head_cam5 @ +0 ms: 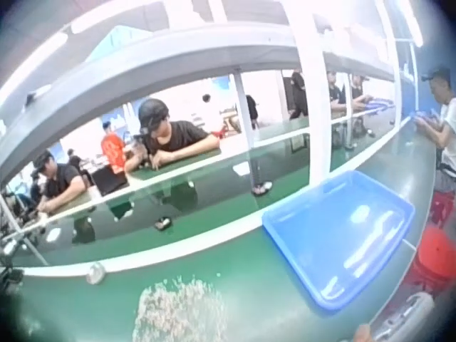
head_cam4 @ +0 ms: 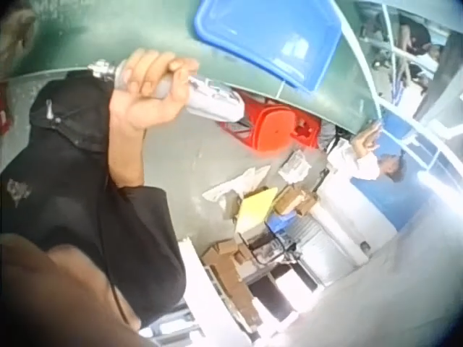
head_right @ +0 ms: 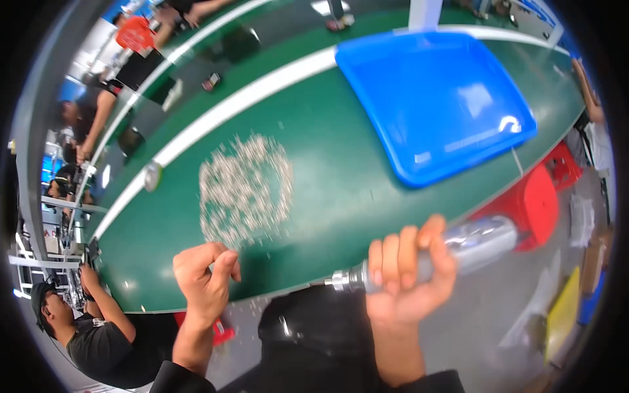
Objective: Assemble small electronic components by inserting small pins or fasteners into circuit boards or electronic housings using an electric screwdriver.
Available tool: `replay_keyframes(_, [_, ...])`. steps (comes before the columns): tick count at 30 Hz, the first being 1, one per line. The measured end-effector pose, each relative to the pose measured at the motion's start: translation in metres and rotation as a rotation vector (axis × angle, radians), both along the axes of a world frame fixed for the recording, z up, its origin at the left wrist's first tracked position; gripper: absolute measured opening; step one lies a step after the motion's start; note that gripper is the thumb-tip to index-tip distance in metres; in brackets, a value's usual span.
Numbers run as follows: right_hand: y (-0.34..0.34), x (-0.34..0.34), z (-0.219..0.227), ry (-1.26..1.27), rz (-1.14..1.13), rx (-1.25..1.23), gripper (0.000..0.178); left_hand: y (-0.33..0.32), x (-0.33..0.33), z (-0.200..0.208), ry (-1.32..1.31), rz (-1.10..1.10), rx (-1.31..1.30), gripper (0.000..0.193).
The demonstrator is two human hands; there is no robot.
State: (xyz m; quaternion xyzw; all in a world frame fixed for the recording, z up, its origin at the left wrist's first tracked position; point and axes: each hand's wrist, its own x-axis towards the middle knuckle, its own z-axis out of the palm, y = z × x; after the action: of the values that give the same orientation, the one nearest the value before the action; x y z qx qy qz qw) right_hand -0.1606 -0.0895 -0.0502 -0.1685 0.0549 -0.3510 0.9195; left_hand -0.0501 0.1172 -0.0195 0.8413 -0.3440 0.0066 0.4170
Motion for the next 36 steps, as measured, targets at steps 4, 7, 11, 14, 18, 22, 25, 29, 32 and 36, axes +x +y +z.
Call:
replay_keyframes(4, [-0.004, 0.012, -0.009, 0.024, -0.004, 0.093, 0.016, -0.033, 0.087, 0.012, -0.205, 0.059, 0.143, 0.008])
replay_keyframes(7, [-0.001, 0.021, -0.005, 0.049, 0.006, 0.185, 0.015, -0.039, 0.184, 0.004, -0.337, 0.230, 0.260, 0.030])
replay_keyframes(11, [-0.003, 0.030, -0.006, 0.021, 0.026, 0.131, 0.015, -0.041, 0.272, -0.026, -0.398, 0.442, 0.402, 0.057])
replay_keyframes(14, [-0.003, 0.029, -0.013, -0.013, 0.074, 0.020, 0.014, -0.047, 0.296, -0.035, -0.354, 0.458, 0.347, 0.052])
replay_keyframes(18, [-0.003, 0.027, -0.013, -0.018, 0.095, 0.142, 0.013, -0.042, 0.303, -0.036, -0.498, 0.314, 0.342, 0.037])
replay_keyframes(22, [-0.009, 0.017, -0.003, -0.032, 0.191, 0.077, 0.013, -0.050, 0.306, -0.038, -0.542, 0.217, 0.572, 0.024])
replay_keyframes(25, [-0.005, 0.018, -0.001, -0.040, 0.194, 0.096, 0.011, -0.048, 0.293, -0.042, -0.550, 0.153, 0.399, 0.015])
replay_keyframes(29, [-0.009, 0.016, -0.002, -0.027, 0.196, 0.076, 0.012, -0.081, 0.202, -0.020, -0.576, -0.184, 0.144, 0.019])
replay_keyframes(32, [-0.008, 0.005, 0.004, -0.010, 0.188, 0.116, 0.013, -0.092, 0.114, 0.003, -0.558, -0.476, 0.242, 0.021])
replay_keyframes(36, [-0.006, -0.011, 0.006, -0.001, 0.186, 0.098, 0.012, -0.090, 0.037, -0.028, -0.553, -0.610, 0.170, 0.028])
